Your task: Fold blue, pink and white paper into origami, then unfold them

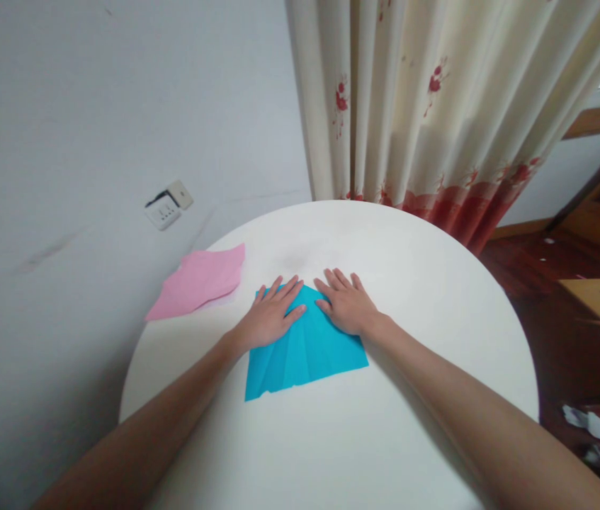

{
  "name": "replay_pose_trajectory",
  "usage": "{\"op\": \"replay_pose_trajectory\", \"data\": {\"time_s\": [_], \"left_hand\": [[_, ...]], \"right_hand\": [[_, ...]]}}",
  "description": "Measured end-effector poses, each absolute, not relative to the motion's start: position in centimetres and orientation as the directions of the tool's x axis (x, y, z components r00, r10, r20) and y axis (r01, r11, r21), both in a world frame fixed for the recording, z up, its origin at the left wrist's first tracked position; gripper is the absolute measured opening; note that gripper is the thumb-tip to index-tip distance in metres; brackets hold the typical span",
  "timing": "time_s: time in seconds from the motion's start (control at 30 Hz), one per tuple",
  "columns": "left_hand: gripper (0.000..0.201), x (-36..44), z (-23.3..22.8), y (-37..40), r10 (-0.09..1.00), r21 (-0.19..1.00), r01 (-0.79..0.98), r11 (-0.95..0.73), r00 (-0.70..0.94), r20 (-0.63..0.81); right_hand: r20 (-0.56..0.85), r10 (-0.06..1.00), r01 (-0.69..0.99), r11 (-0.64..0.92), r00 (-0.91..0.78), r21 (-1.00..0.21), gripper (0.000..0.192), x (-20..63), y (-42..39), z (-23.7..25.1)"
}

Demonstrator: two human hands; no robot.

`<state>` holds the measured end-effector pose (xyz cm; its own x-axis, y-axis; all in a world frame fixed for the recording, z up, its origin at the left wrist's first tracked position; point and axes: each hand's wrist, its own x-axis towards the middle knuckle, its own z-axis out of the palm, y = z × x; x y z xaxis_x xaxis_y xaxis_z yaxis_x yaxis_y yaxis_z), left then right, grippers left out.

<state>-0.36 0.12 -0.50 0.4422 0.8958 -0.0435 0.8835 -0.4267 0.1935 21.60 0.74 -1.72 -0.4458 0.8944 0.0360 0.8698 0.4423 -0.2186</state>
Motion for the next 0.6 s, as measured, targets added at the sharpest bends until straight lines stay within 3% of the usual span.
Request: {"op": "replay_pose_trajectory", "data": {"time_s": [0.17, 0.37, 0.6], "left_hand": [[0.074, -0.4, -0.5, 0.3, 0.905, 0.192, 0.893, -0.408, 0.423, -0.045], [0.074, -0.3, -0.4, 0.2, 0.906, 0.201, 0.893, -0.403, 0.42, -0.05], [0.068, -0.4, -0.2, 0.1, 0.9, 0.191, 0.889, -0.416, 0.432, -0.051]], "right_hand": [[0.012, 0.91, 0.883, 0.405, -0.414, -0.237, 0.062, 21.8, 0.8, -1.6], [-0.065, 0.963, 0.936, 0.239, -0.263, -0.258, 0.064, 23.7, 1.2, -1.2], [0.15, 0.983, 0.913, 0.155, -0.105, -0.377, 0.052, 23.4, 1.9, -1.2]]}}
